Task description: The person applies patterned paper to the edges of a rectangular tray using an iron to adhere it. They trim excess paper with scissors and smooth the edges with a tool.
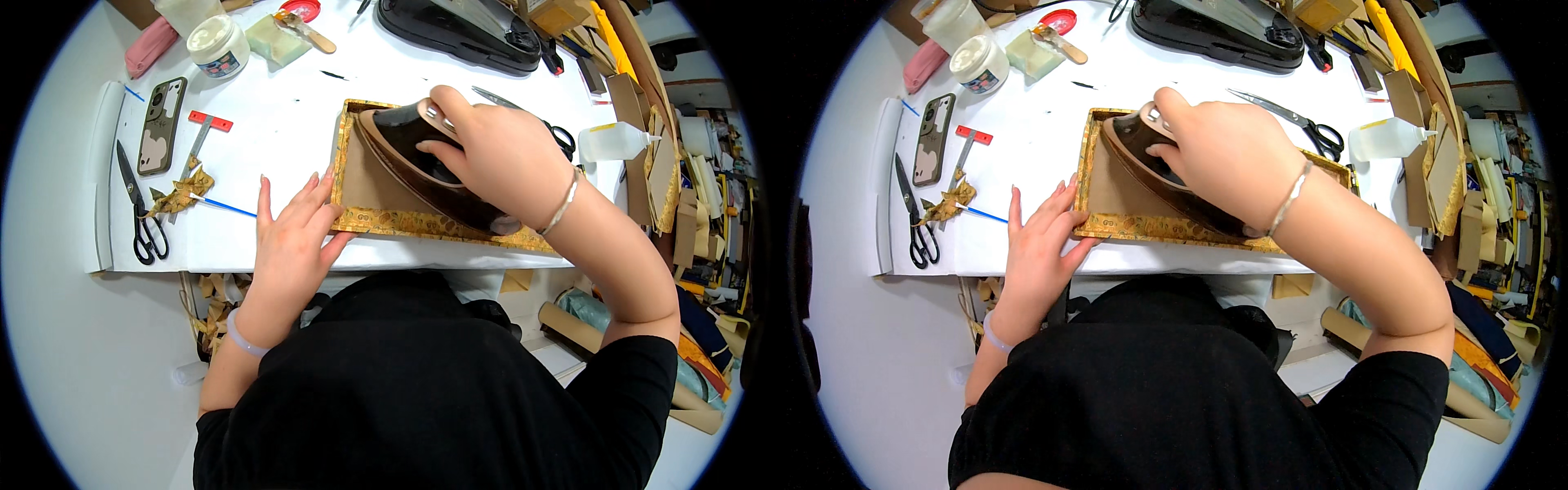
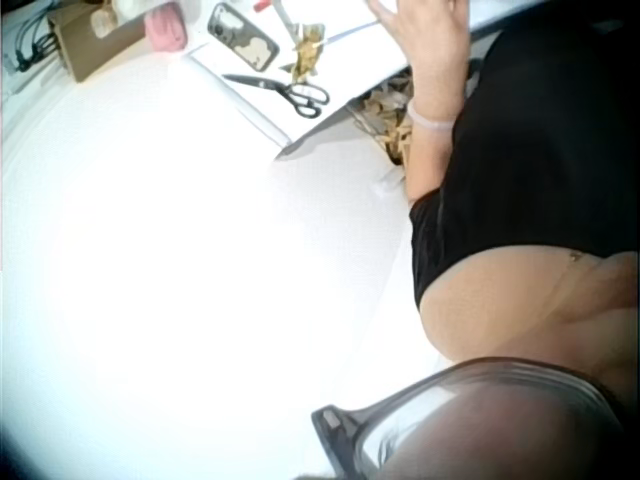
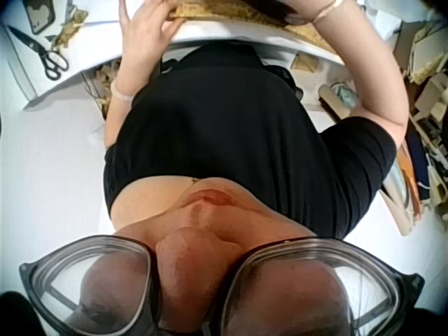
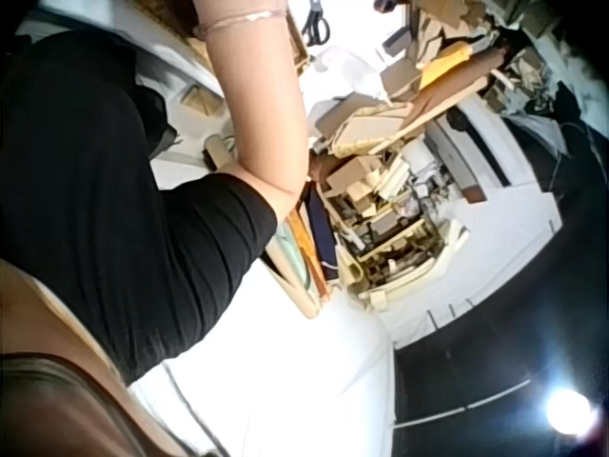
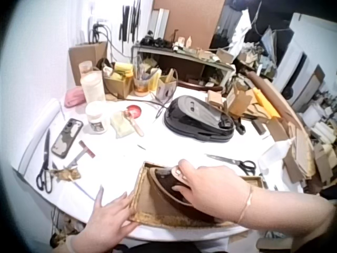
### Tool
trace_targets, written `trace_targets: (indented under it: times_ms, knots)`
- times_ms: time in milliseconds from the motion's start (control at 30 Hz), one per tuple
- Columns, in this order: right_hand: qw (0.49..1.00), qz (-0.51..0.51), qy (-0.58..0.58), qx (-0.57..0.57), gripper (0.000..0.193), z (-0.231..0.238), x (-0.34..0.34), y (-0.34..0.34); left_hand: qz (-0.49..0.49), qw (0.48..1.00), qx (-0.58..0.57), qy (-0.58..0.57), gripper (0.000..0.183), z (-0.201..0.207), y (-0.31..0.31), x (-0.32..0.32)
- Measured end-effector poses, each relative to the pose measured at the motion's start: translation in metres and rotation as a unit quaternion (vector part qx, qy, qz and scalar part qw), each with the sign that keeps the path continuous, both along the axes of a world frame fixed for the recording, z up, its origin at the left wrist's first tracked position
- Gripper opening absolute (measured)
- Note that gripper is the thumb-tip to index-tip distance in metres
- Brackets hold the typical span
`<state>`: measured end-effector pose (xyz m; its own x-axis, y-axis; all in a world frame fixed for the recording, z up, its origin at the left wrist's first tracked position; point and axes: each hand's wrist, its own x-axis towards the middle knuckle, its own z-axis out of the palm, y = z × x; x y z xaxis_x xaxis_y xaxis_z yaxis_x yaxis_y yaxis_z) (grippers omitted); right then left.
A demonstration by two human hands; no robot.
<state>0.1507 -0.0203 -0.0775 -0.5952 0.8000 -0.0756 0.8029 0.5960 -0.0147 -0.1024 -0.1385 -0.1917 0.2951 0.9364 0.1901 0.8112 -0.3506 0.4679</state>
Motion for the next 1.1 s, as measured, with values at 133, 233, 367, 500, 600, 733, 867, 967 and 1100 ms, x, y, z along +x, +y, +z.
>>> trace_targets:
  times_ms: [133, 233, 367, 500, 600, 733, 867, 967, 1100]
  knots:
    - [0.999, -0.044, -0.004, -0.019, 0.034, 0.006, 0.019, -0.009, -0.005, 1.000, 0.005, 0.002, 0.034, 0.003, 0.001, 0.000]
    - [0.997, -0.073, -0.007, -0.024, 0.035, 0.006, 0.034, -0.014, -0.007, 1.000, 0.003, 0.006, 0.033, 0.006, 0.002, 0.000]
    - [0.993, -0.108, -0.024, -0.033, 0.035, 0.008, 0.053, -0.019, -0.003, 1.000, -0.005, 0.011, 0.032, 0.008, 0.003, 0.002]
    - [0.993, -0.115, -0.008, -0.023, 0.036, 0.008, 0.072, -0.023, 0.004, 1.000, -0.021, 0.018, 0.031, 0.012, 0.004, 0.003]
    - [0.993, -0.116, 0.003, -0.019, 0.037, 0.009, 0.081, -0.026, 0.006, 0.999, -0.027, 0.027, 0.031, 0.010, 0.003, 0.003]
    - [0.991, -0.128, -0.001, -0.025, 0.037, 0.008, 0.093, -0.027, 0.001, 0.999, -0.036, 0.035, 0.032, 0.010, 0.007, 0.004]
    - [0.991, -0.136, -0.008, -0.021, 0.037, 0.010, 0.107, -0.030, 0.008, 0.998, -0.049, 0.045, 0.032, 0.008, 0.006, 0.005]
    - [0.991, -0.131, -0.006, -0.006, 0.037, 0.010, 0.120, -0.032, 0.010, 0.997, -0.059, 0.044, 0.033, 0.008, 0.006, 0.005]
    - [0.985, -0.167, -0.028, -0.041, 0.042, 0.015, 0.134, -0.032, 0.006, 0.998, -0.053, 0.039, 0.034, 0.006, 0.006, 0.004]
